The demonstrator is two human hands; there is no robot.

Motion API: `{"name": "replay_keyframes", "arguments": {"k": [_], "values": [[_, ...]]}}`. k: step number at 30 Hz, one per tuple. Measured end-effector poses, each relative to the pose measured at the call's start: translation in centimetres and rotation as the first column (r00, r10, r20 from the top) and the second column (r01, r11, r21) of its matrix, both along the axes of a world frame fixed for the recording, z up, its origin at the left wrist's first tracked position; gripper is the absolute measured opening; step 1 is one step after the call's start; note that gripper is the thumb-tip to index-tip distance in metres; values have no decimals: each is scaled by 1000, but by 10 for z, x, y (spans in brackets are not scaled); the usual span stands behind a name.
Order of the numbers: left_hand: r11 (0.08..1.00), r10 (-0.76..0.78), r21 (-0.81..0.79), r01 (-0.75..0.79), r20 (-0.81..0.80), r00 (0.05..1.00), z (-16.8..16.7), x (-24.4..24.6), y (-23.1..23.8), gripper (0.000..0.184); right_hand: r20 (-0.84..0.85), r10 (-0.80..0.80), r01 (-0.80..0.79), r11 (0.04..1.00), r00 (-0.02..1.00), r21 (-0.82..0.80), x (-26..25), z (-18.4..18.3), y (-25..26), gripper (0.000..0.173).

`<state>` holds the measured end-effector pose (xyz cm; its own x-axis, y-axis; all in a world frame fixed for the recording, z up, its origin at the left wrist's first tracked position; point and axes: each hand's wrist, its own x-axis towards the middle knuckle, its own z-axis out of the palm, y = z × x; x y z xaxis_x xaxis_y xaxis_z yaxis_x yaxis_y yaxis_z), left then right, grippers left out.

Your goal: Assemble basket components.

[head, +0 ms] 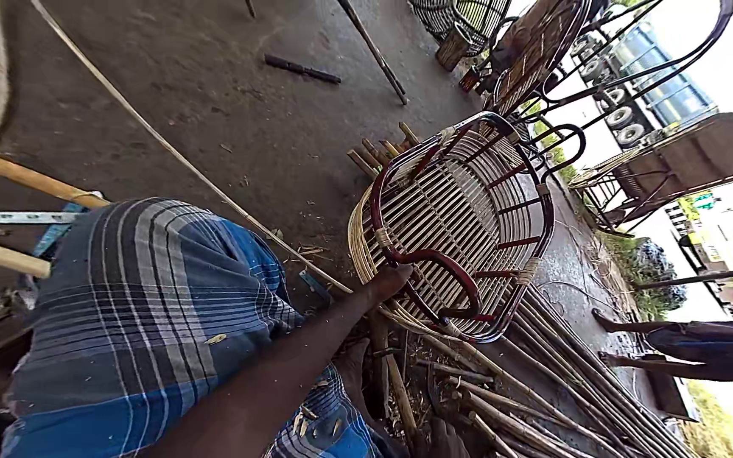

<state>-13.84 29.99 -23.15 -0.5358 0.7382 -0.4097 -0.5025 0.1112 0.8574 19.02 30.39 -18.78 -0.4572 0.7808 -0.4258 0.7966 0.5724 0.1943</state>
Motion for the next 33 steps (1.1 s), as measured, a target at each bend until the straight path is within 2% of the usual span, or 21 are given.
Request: {"name": "replay_keyframes", "arguments": {"k": [1, 2, 4, 6, 8, 10, 12, 17, 21, 22, 24, 26, 28, 30, 31, 33], "values": [[1000, -9, -3, 9, 5, 1000, -2, 0, 1, 43, -179, 105, -86, 990, 978, 108, -20, 6, -1, 54], [1000, -18, -9, 18, -1, 1000, -5, 1, 2, 43, -362, 227, -150, 962, 904, 229, -43, 10, 3, 49], [1000, -14, -8, 14, -18, 1000, -7, 3, 5, 45, -574, 391, -181, 904, 720, 388, -99, 16, 14, 45], [1000, 0, 14, 0, -39, 999, -6, 4, 4, 44, -637, 388, -164, 909, 666, 382, -150, 20, 19, 46], [1000, 10, 1, -10, -14, 1000, 0, 5, 2, 44, -641, 328, -140, 935, 694, 326, -187, 19, 19, 46], [1000, 14, 27, -15, 37, 999, 3, 5, 2, 43, -627, 320, -121, 933, 710, 339, -208, 15, 19, 36], [999, 1, 40, -3, 59, 998, -2, 4, 4, 45, -642, 329, -99, 925, 692, 367, -212, 7, 23, 31], [998, -10, 63, 4, 93, 996, -1, 3, 0, 42, -689, 274, -45, 942, 671, 332, -211, 1, 26, 38], [996, -29, 89, 17, 134, 991, -1, -3, -3, 37, -693, 261, -113, 961, 673, 253, -208, 4, 25, 30], [995, -44, 93, 31, 142, 989, -2, -5, -3, 38, -677, 222, -123, 974, 702, 191, -204, 6, 25, 35], [994, -81, 84, 70, 140, 987, -4, -7, 0, 43, -621, 146, -94, 989, 770, 117, -194, 2, 24, 58], [996, -77, 46, 73, 81, 994, -4, -7, 3, 44, -671, 206, -72, 972, 713, 222, -174, -18, 19, 64], [998, -59, -2, 60, 43, 997, -4, -4, 3, 45, -741, 342, -24, 915, 578, 404, -151, -33, 11, 52], [998, -65, -20, 66, 44, 997, -1, -4, 1, 45, -748, 456, 70, 831, 483, 552, -137, -32, 10, 40], [996, -82, -22, 84, 59, 995, 0, -5, -2, 44, -755, 473, 118, 808, 454, 578, -133, -28, 13, 41], [988, -141, -44, 145, 86, 986, 1, -8, -4, 44, -833, 381, 210, 847, 402, 488, -130, -18, 30, 59]]}}
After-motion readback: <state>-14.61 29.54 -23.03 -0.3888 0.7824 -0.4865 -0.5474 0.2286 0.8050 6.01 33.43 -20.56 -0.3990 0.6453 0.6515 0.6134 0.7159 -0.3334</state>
